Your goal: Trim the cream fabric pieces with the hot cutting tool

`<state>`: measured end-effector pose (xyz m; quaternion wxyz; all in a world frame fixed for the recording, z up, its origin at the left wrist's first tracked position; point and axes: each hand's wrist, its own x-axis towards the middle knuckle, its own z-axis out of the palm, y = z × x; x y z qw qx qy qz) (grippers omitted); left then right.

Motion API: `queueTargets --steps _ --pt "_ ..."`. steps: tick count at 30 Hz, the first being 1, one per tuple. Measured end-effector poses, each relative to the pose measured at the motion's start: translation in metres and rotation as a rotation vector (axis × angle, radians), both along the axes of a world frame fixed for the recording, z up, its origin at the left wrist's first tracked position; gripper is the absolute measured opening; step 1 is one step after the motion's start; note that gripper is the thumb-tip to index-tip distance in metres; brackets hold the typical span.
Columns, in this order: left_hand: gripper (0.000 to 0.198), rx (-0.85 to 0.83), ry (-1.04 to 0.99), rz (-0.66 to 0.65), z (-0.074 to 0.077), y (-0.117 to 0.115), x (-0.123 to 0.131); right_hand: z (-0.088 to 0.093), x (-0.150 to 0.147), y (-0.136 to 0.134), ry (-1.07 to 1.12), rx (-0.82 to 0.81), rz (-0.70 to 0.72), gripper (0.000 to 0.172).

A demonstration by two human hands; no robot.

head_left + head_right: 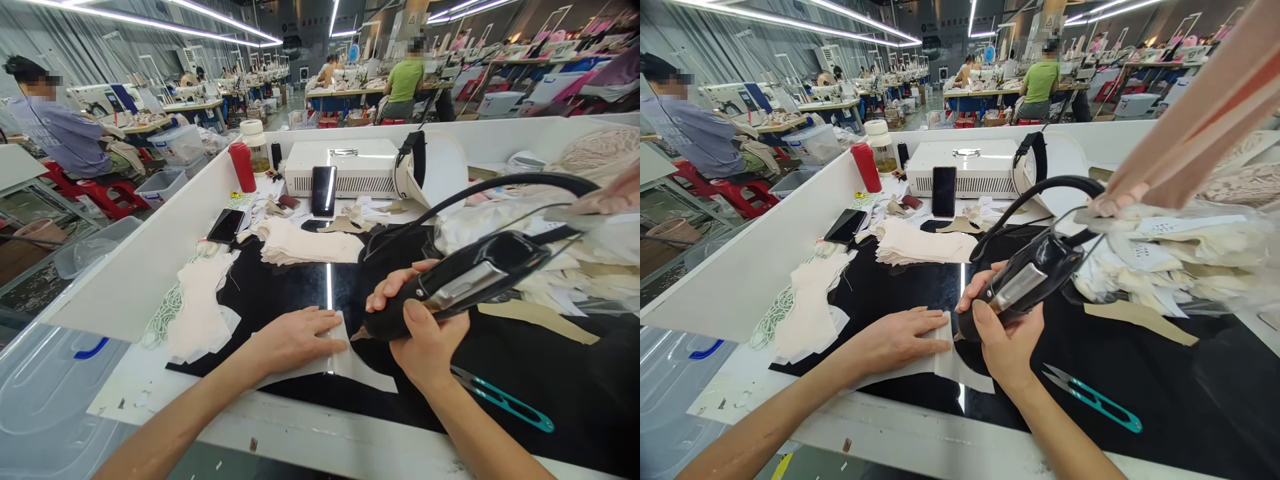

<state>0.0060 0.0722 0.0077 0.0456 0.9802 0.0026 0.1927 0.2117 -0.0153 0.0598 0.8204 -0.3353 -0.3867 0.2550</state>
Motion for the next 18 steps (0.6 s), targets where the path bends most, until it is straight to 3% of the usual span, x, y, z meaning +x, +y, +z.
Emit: queueTargets --steps 10,18 --pt "0.032 -0.028 0.084 -0.004 -0.001 0.002 -0.003 -0.008 -0.003 0.000 -0.043 -0.047 -0.014 0.040" --pt "0.028 -0.110 0.021 0.016 0.002 -0.010 -0.002 0.008 0.002 -0.010 -0.005 -0.015 -0.029 0.043"
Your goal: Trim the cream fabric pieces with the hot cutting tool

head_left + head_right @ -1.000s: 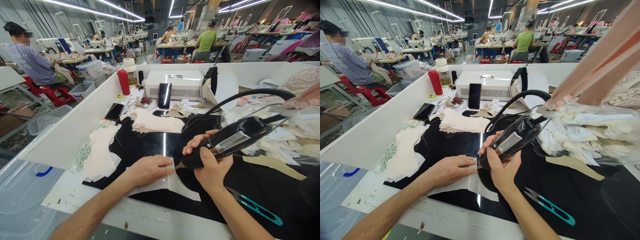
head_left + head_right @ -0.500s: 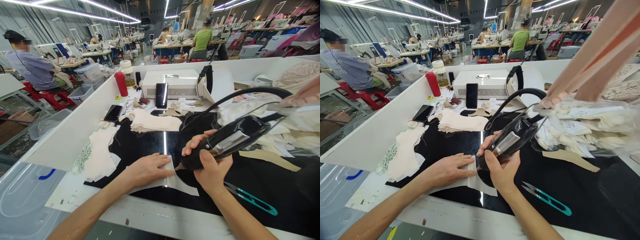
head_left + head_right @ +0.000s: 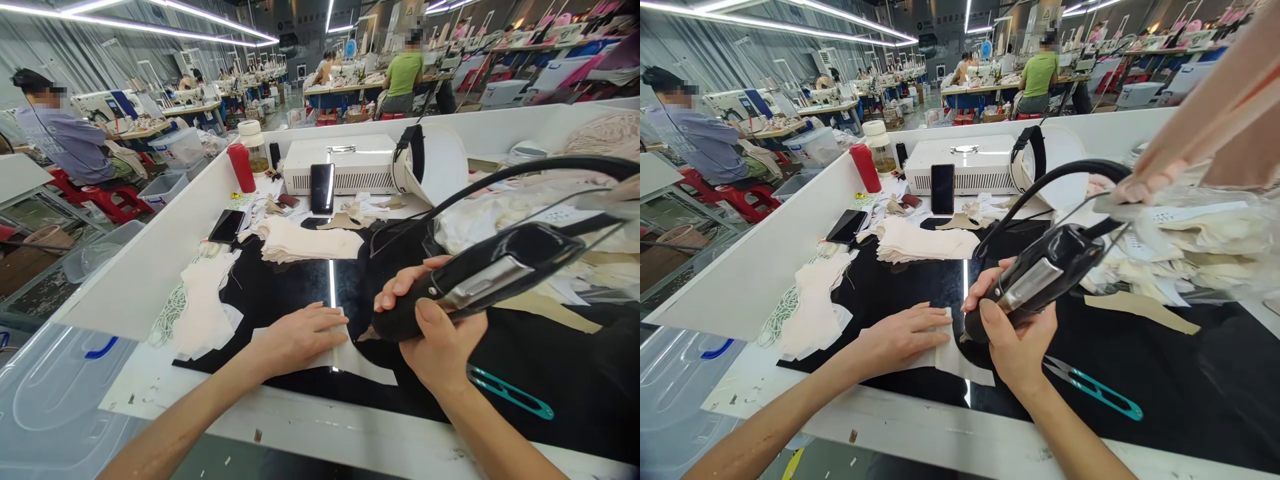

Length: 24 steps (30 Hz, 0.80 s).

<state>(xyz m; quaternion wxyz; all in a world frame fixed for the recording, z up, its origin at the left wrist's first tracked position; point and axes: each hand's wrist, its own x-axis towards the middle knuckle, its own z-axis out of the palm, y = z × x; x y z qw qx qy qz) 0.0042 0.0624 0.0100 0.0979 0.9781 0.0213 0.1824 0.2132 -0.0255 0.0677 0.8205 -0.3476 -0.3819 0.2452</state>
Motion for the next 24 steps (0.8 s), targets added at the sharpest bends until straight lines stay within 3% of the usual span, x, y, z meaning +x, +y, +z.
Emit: queueTargets --steps 7,24 --pt "0.023 -0.133 0.112 0.046 0.006 -0.024 0.013 -0.003 -0.001 -0.007 0.012 -0.018 0.044 0.045" --pt "0.028 -0.144 0.099 0.018 0.005 -0.025 0.000 -0.015 -0.011 -0.007 -0.009 -0.020 0.079 0.045"
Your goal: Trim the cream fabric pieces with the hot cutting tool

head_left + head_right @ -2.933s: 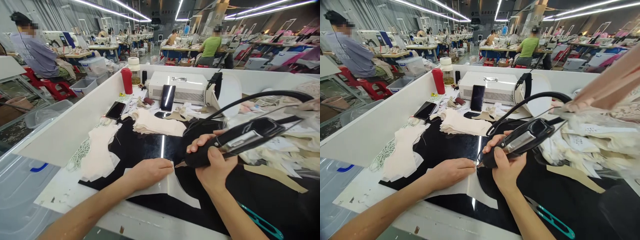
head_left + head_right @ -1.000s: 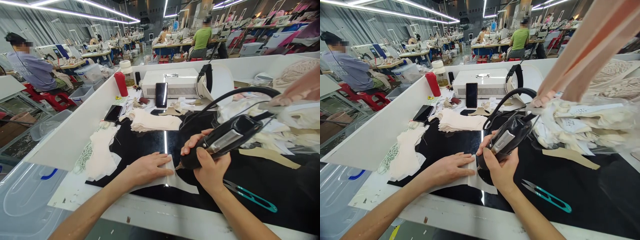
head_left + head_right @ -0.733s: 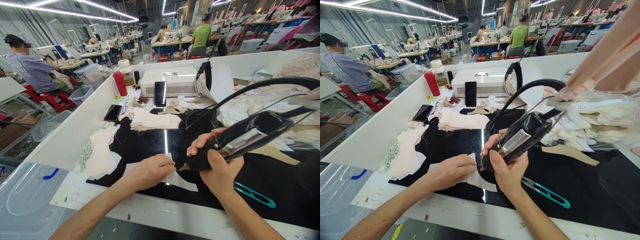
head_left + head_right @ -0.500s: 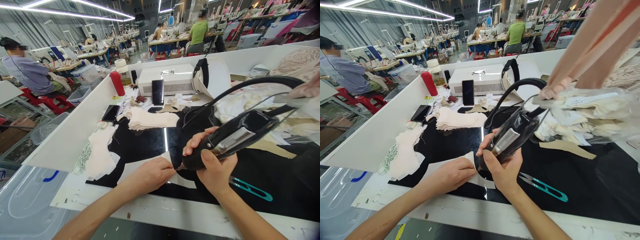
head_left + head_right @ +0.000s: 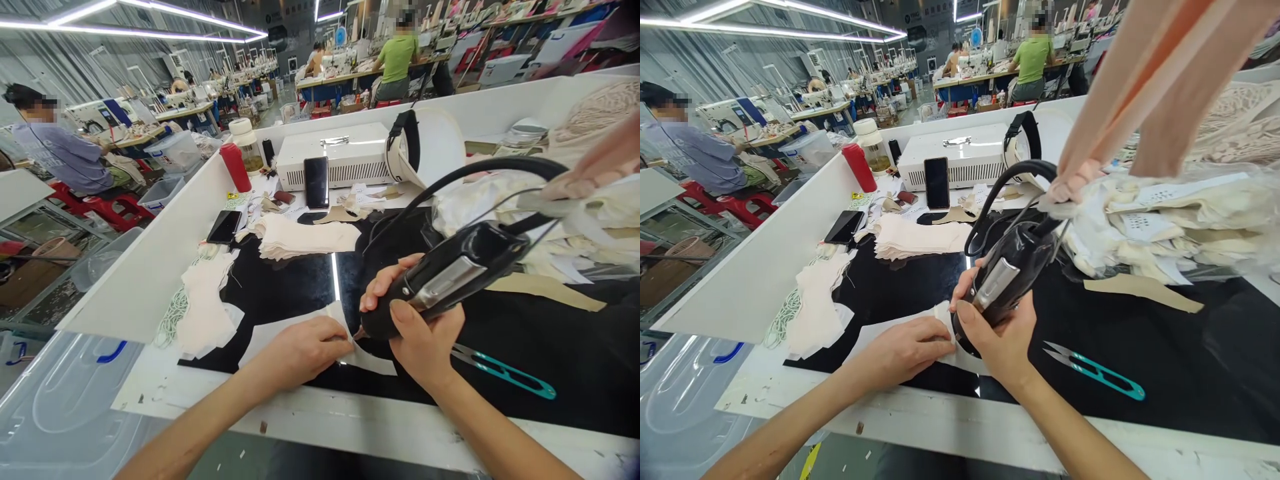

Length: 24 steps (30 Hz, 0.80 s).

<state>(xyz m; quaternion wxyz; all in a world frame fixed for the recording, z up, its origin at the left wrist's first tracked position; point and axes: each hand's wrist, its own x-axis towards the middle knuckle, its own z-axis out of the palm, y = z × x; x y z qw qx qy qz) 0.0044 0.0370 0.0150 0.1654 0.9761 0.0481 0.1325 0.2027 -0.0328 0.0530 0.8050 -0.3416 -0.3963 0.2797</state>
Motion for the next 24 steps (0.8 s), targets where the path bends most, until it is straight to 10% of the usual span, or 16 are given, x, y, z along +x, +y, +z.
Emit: queueTargets --steps 24 --pt "0.027 0.017 -0.087 0.112 -0.002 -0.036 0.017 0.006 0.015 -0.047 -0.049 -0.013 -0.017 0.038"
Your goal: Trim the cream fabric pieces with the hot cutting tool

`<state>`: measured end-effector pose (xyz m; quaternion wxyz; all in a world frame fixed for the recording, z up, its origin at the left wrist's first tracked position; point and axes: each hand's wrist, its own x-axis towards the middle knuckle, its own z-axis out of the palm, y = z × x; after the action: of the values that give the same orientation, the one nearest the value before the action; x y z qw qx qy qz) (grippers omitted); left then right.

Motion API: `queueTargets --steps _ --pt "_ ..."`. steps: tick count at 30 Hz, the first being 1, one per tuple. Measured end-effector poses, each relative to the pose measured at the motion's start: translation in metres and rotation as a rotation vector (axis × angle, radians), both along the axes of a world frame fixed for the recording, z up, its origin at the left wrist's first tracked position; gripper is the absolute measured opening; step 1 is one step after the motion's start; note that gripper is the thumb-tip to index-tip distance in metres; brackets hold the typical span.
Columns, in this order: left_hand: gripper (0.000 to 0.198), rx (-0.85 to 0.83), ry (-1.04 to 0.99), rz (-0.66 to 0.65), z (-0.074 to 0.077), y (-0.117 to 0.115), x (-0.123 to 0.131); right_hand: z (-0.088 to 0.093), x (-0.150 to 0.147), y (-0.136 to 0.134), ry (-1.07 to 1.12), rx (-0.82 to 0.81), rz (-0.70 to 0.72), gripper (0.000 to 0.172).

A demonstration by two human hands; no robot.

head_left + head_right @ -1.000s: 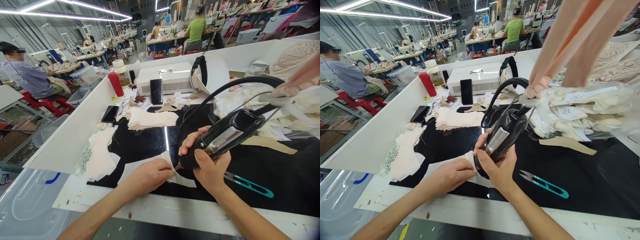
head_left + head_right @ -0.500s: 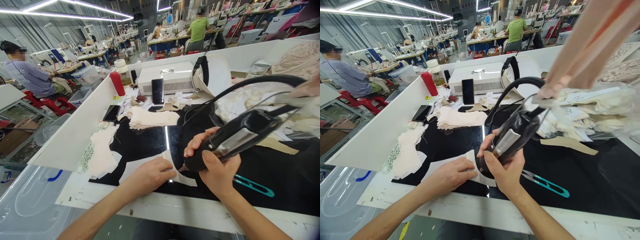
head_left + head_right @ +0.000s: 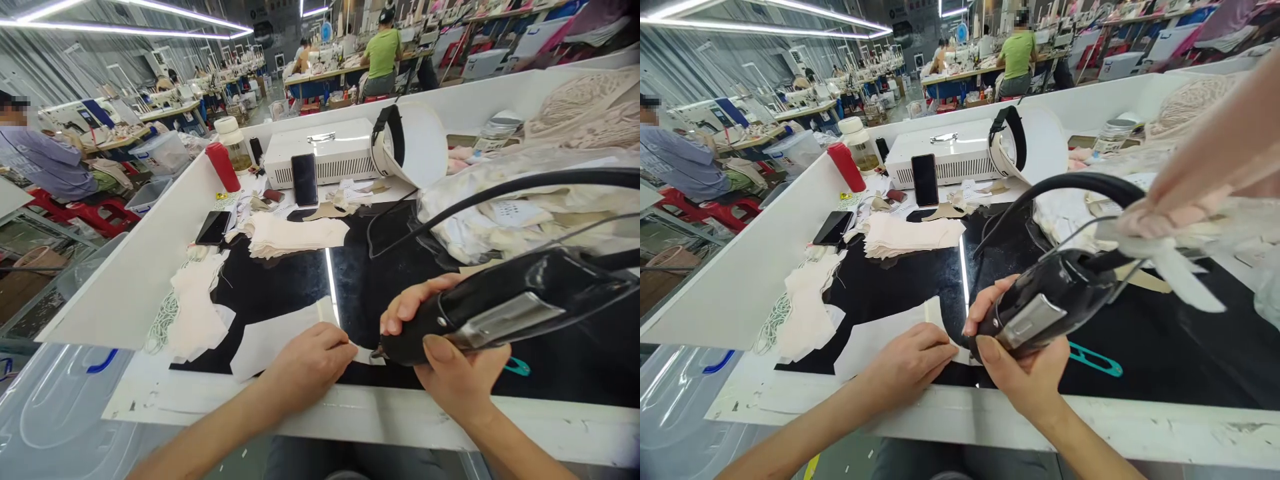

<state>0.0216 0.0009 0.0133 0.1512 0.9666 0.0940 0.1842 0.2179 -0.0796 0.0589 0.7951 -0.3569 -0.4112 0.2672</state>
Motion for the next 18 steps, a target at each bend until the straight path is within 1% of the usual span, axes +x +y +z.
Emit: queueTargets --steps 5,11,15,18 --pt "0.023 -0.013 -0.040 -0.027 0.000 0.001 -0.008 0.000 -0.002 0.004 0.038 0.018 0.018 0.038" --pt "0.023 0.020 -0.056 -0.037 -0.002 0.000 -0.008 0.005 -0.008 0.016 0.085 0.035 0.021 0.041" --pt "0.022 0.010 -0.032 -0.031 -0.002 -0.001 -0.008 0.002 -0.011 0.019 0.079 0.024 0.021 0.042" --pt "0.023 0.009 -0.015 -0.017 -0.003 -0.002 -0.008 -0.002 -0.011 0.017 0.057 0.001 0.017 0.039"
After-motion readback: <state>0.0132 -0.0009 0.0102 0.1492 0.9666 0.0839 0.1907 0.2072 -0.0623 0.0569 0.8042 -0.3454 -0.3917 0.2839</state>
